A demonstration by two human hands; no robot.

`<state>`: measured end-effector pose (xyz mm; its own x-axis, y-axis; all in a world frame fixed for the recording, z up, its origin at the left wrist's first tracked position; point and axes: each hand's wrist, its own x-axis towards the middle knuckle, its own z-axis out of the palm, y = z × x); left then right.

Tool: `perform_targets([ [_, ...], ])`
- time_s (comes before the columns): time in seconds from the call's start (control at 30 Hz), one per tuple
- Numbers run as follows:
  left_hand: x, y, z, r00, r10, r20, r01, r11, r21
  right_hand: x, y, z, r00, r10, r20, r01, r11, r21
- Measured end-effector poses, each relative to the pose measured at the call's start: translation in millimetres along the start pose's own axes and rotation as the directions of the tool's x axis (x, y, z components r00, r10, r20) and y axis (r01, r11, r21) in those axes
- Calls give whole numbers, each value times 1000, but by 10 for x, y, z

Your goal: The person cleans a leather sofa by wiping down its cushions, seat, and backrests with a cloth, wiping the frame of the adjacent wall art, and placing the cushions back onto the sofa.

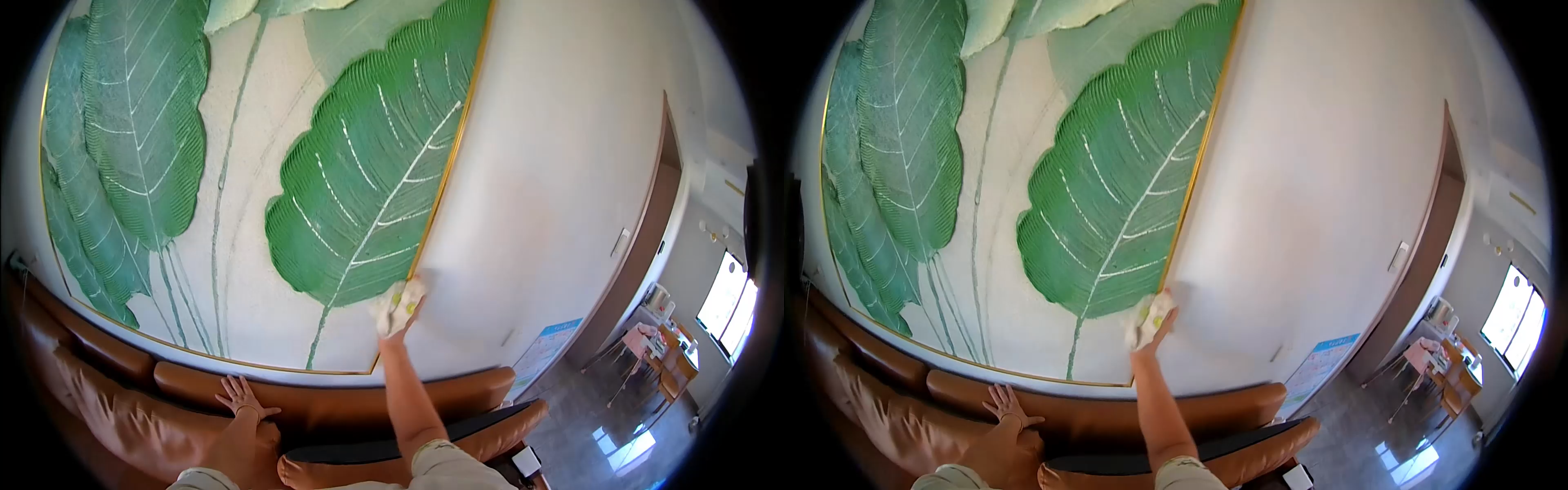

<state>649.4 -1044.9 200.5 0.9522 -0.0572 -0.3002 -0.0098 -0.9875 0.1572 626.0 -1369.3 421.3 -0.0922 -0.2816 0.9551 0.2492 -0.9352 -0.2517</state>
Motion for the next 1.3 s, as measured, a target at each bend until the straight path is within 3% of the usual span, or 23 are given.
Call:
perform_targets([
  [0.2, 23, -33, 48, 1000, 14, -27, -14, 1000, -6, 2372, -173, 297, 966, -258, 22, 248, 947, 203],
  [0.27, 34, -41, 73, 999, 22, -36, -22, 1000, 8, 3324, -232, 570, 967, -255, -2, 250, 947, 203],
  [0.37, -39, -18, -8, 999, 16, -31, -16, 1000, 3, 4489, -529, 754, 994, -112, -10, 111, 957, 268],
  [0.43, -35, -30, 5, 998, 36, -58, -36, 999, 0, 4868, -537, 778, 978, -198, 64, 190, 975, 114],
  [0.5, -26, -44, 55, 996, 44, -75, -45, 999, -13, 4742, -518, 834, 975, -210, 67, 202, 973, 110],
  [0.6, -54, -65, 35, 992, 63, -111, -62, 998, 14, 3700, -410, 675, 962, -188, -196, 240, 928, 286],
  [0.67, -71, -72, 14, 992, 62, -109, -60, 998, 26, 2895, -350, 417, 993, 65, -98, -11, 880, 474],
  [0.73, -101, -82, 21, 989, 53, -135, -52, 999, 9, 2197, -305, 138, 899, 408, 159, -413, 668, 618],
  [0.8, -97, -95, 35, 987, 57, -150, -58, 998, -4, 1853, -214, 29, 812, 494, 310, -563, 523, 640],
  [0.9, -77, -88, 46, 990, 54, -133, -54, 999, 4, 1986, 53, 55, 888, 352, 295, -453, 567, 687],
  [0.93, -86, -98, 25, 990, 58, -127, -58, 998, 1, 2238, -10, 61, 836, 459, 299, -516, 475, 713],
  [1.0, -144, -91, -92, 988, 60, -141, -61, 998, -5, 2623, -282, 145, 844, 487, 226, -499, 557, 664],
  [1.03, -201, -96, -88, 986, 68, -150, -69, 998, -5, 2639, -379, 130, 901, 401, 163, -420, 719, 554],
  [1.07, -210, -77, -56, 986, 73, -147, -76, 997, -16, 2619, 191, 269, 935, 325, 143, -350, 772, 530],
  [1.1, -220, -88, -94, 986, 63, -153, -69, 997, -35, 2463, 376, 256, 963, 234, 130, -267, 882, 388],
  [1.13, -203, -74, -84, 986, 56, -157, -66, 996, -57, 2144, 337, 164, 991, 44, 127, -59, 992, 114],
  [1.17, -168, -51, -54, 987, 48, -156, -60, 995, -76, 1766, 294, 33, 980, -101, 171, 114, 991, -69],
  [1.2, -150, -42, -39, 987, 44, -153, -60, 993, -99, 1361, 202, -71, 960, -155, 233, 181, 979, -96],
  [1.23, -131, -53, -37, 988, 40, -149, -56, 992, -110, 919, -73, -130, 975, -1, 222, -40, 983, 177],
  [1.27, -90, -42, -53, 989, 42, -141, -57, 993, -104, 460, -34, -273, 954, -69, 292, 47, 996, 82],
  [1.3, -47, -34, -54, 990, 44, -134, -58, 993, -99, 179, -13, -503, 874, 45, 484, -42, 999, -17],
])
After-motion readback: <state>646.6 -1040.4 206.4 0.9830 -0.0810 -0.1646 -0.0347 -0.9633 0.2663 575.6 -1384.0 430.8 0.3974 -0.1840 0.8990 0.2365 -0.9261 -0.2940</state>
